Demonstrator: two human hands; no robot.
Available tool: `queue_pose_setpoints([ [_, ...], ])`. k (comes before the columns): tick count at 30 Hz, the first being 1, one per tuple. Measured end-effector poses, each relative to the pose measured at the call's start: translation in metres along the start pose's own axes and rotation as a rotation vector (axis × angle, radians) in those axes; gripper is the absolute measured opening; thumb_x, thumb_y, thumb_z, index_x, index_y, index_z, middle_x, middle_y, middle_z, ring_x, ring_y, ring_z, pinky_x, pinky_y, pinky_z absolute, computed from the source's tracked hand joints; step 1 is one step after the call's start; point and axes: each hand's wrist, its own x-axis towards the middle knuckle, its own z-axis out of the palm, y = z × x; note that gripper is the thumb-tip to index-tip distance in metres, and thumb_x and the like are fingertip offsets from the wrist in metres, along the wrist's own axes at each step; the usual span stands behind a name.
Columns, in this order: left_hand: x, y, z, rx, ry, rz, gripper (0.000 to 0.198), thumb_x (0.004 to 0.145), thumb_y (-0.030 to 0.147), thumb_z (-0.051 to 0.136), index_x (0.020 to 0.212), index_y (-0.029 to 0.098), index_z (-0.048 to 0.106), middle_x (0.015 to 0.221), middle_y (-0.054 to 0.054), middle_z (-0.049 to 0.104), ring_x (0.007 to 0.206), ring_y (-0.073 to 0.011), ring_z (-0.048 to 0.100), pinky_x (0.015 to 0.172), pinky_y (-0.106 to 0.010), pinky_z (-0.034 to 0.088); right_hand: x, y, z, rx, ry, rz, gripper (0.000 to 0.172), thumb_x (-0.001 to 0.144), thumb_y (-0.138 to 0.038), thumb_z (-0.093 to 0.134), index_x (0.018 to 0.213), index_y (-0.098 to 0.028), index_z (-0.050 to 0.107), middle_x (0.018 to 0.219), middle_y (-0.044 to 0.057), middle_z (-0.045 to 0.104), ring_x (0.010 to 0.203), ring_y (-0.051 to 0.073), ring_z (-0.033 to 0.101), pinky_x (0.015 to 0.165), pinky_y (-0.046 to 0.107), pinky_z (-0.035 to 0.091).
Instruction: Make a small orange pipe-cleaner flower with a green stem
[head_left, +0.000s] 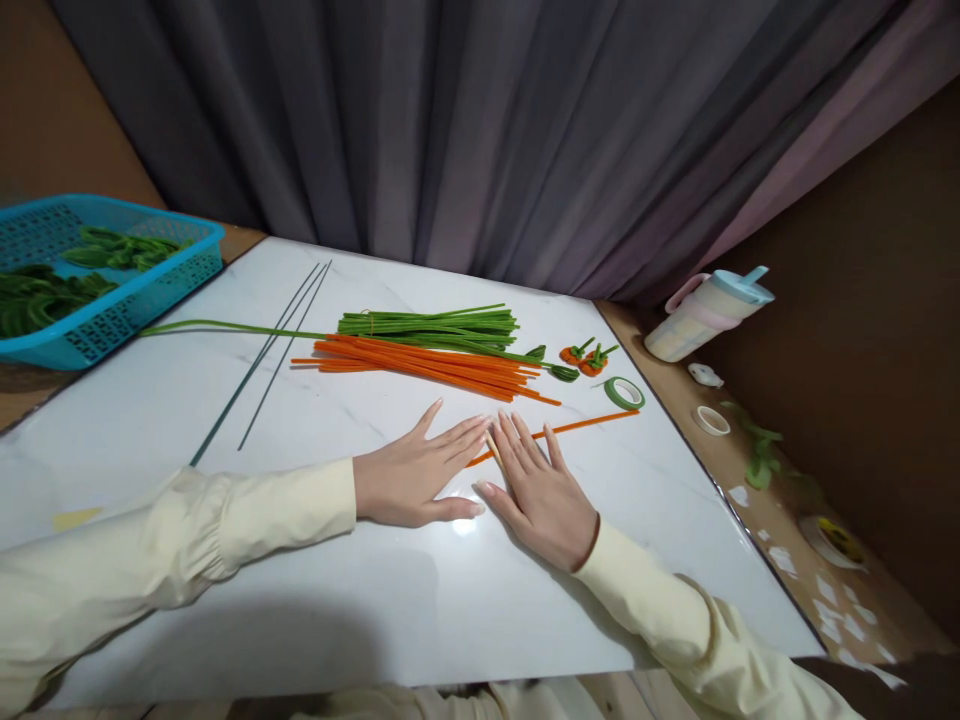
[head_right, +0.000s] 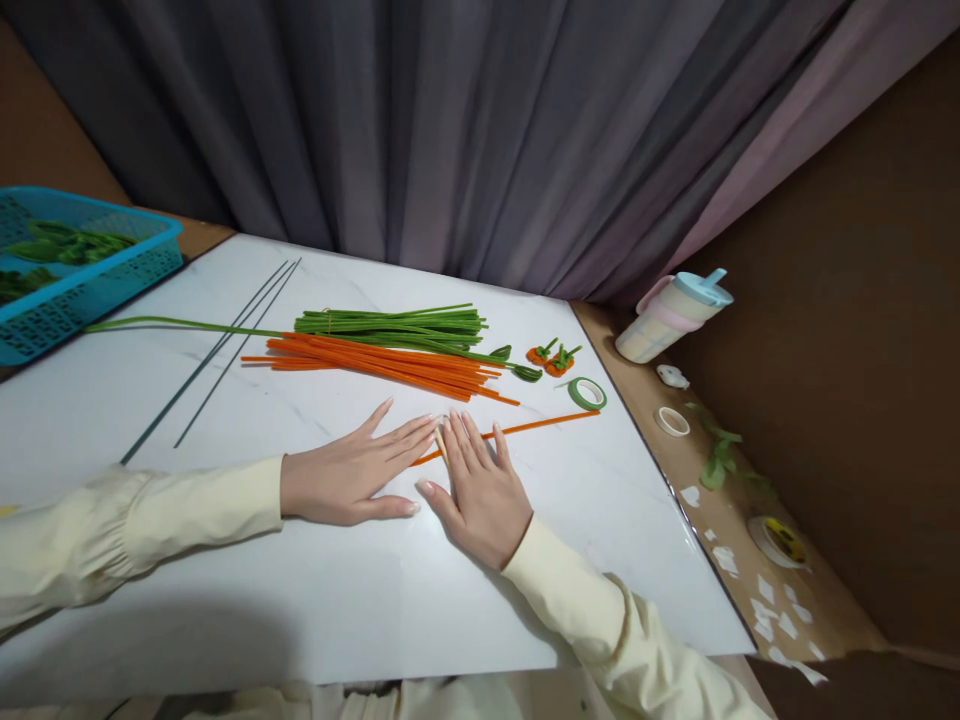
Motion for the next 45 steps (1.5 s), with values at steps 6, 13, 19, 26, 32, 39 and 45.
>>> queue_pose_setpoints([
  [6,0.000,0.002,-0.002,-0.028,-0.026,-0.022,0.072,0.090,0.056,0.019,0.141,0.006,0.016,0.148,-0.017,0.012,0.139,-0.0210,0.007,0.107,-0.045,-0.013,0.001,-0.005,-0.001,-0.043,0.018,-0.031,0.067,0.092,-0.051,0.026,0.138,-0.002,0.029,0.146,0.015,0.020,0.137,0.026,0.012,0.110,0.050,0.012],
  [13,0.001,0.005,-0.005,0.004,-0.032,-0.038,0.075,0.089,0.058,0.018,0.142,0.004,0.013,0.148,-0.018,0.009,0.139,-0.0230,0.005,0.108,-0.046,-0.010,0.002,-0.009,-0.001,-0.072,0.034,-0.036,0.067,0.091,-0.050,0.030,0.137,-0.002,0.031,0.146,0.016,0.022,0.137,0.027,0.013,0.110,0.049,0.014],
  [19,0.000,0.004,-0.002,0.054,0.009,-0.025,0.074,0.090,0.057,0.020,0.142,0.004,0.012,0.148,-0.019,0.010,0.139,-0.0254,0.006,0.109,-0.050,-0.003,0.002,-0.013,-0.003,-0.074,0.041,-0.027,0.065,0.091,-0.047,0.030,0.137,-0.002,0.031,0.146,0.015,0.022,0.137,0.027,0.013,0.110,0.048,0.014],
  [26,-0.003,0.006,0.005,0.200,0.207,0.122,0.045,0.094,0.032,0.030,0.127,0.005,0.043,0.138,-0.018,0.040,0.133,-0.0251,0.028,0.110,-0.053,0.007,0.000,-0.012,-0.001,-0.067,0.027,0.047,0.059,0.093,-0.043,0.026,0.138,-0.005,0.030,0.146,0.014,0.021,0.137,0.026,0.014,0.109,0.048,0.017],
  [32,-0.003,0.006,0.007,0.297,0.283,0.206,0.037,0.092,0.020,0.034,0.121,0.006,0.051,0.126,-0.016,0.054,0.125,-0.0238,0.041,0.109,-0.048,0.023,-0.001,-0.012,-0.002,-0.047,0.000,0.043,0.054,0.095,-0.038,0.023,0.142,-0.010,0.022,0.147,0.007,0.019,0.137,0.023,0.014,0.109,0.046,0.016],
  [39,-0.006,0.008,0.009,0.389,0.287,0.114,0.038,0.090,0.025,0.039,0.119,0.004,0.053,0.122,-0.022,0.055,0.122,-0.0335,0.043,0.101,-0.051,0.033,-0.001,-0.011,-0.001,-0.019,-0.018,0.063,0.056,0.095,-0.040,0.022,0.142,-0.009,0.021,0.147,0.007,0.018,0.137,0.023,0.014,0.109,0.046,0.017],
  [45,-0.005,0.009,0.010,0.392,0.281,0.108,0.038,0.091,0.025,0.038,0.119,0.004,0.053,0.122,-0.022,0.055,0.122,-0.0321,0.044,0.102,-0.049,0.033,-0.001,-0.011,-0.001,0.011,-0.040,0.065,0.056,0.095,-0.039,0.022,0.143,-0.010,0.018,0.148,0.007,0.016,0.138,0.022,0.012,0.109,0.047,0.018],
])
